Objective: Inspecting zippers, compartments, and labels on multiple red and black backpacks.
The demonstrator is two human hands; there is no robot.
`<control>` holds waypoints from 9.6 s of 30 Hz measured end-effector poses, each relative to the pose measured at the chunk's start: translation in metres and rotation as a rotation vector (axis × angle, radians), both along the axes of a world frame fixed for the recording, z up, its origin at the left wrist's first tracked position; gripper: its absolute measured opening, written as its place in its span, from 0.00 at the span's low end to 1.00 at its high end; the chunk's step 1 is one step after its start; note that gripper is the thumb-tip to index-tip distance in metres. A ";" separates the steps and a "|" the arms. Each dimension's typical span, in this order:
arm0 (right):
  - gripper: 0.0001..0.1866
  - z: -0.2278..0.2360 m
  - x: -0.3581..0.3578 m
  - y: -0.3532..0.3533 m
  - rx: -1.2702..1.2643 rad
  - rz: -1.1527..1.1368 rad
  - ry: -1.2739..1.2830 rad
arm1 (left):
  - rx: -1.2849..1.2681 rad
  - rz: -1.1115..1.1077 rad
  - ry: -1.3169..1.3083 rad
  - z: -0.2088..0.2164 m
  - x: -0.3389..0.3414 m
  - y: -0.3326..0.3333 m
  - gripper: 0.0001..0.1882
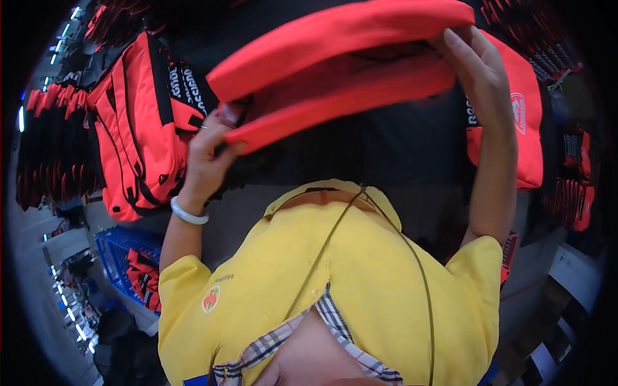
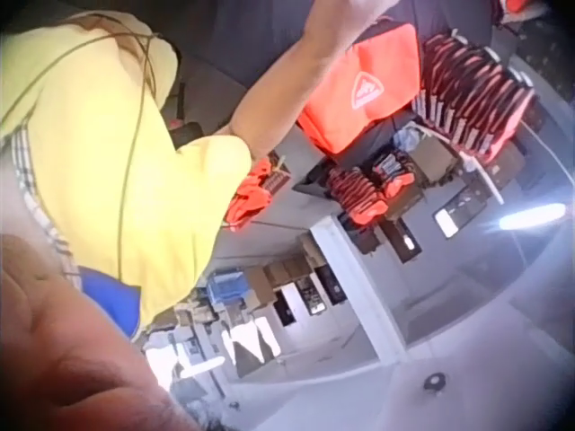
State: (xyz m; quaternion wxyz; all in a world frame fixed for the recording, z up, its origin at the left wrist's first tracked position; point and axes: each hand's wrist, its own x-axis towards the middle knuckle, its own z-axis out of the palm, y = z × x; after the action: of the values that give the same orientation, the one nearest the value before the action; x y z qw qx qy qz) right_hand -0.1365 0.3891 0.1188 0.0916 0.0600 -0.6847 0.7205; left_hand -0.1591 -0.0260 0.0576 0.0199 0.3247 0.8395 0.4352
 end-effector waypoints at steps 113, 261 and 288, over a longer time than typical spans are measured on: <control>0.15 -0.045 -0.065 0.054 -0.072 0.056 -0.582 | 0.418 0.160 -0.594 0.039 -0.069 0.018 0.17; 0.17 -0.163 0.105 -0.112 0.518 0.347 -0.230 | 0.358 0.484 -0.814 -0.015 0.057 -0.005 0.19; 0.13 0.042 0.025 -0.107 0.281 0.500 -0.338 | 0.138 -0.797 -1.162 0.088 -0.014 0.081 0.23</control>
State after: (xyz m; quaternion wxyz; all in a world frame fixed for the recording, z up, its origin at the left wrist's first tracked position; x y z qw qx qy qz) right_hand -0.1114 0.2818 0.1604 -0.2121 0.1178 -0.7469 0.6190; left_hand -0.1732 0.0545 0.1452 0.6020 0.3230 0.4805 0.5499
